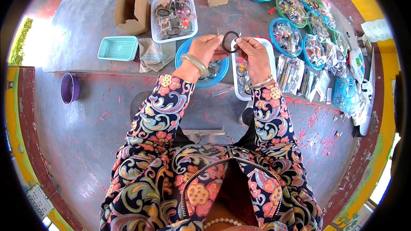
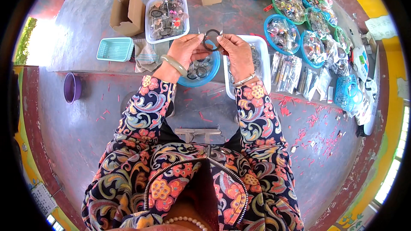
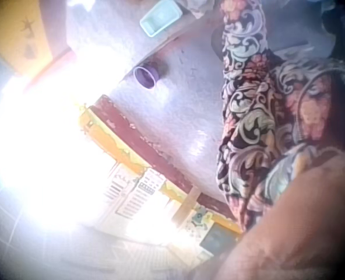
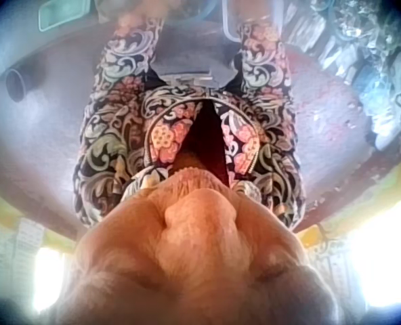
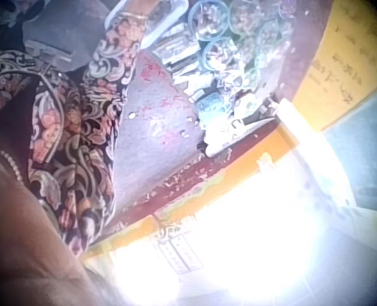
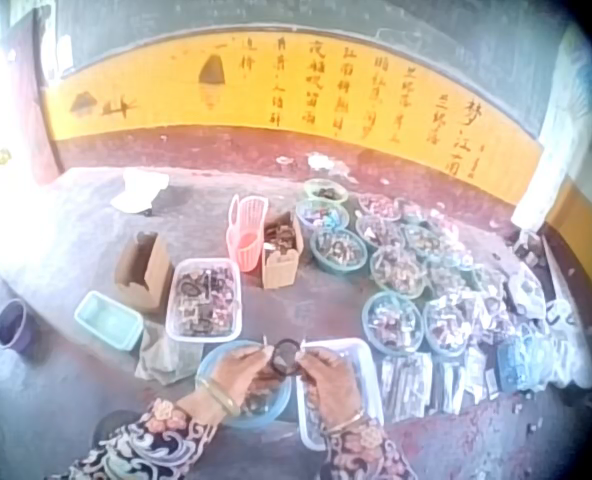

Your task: The person repeatedly picks up small hair accessories from a blue bowl and places them into clear plastic bags. They manipulate the bags to fit the items and then place the packaged units into a white rectangular container.

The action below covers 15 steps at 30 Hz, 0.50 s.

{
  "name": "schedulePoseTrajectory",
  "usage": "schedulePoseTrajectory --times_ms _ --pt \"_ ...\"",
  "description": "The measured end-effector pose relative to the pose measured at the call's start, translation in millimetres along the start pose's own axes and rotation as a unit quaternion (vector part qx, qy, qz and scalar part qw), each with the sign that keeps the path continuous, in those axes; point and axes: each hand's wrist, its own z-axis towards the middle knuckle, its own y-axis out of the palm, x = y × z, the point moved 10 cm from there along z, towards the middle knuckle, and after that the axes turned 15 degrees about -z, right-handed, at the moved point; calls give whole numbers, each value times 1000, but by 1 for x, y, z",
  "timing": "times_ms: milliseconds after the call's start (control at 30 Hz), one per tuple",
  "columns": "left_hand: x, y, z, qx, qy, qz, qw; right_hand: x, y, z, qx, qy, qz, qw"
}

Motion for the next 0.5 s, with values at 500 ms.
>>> schedulePoseTrajectory --times_ms 500 --pt "-3 1 3 -17 0 17 1000 -9 -5 -3 30 -20 -85 996"
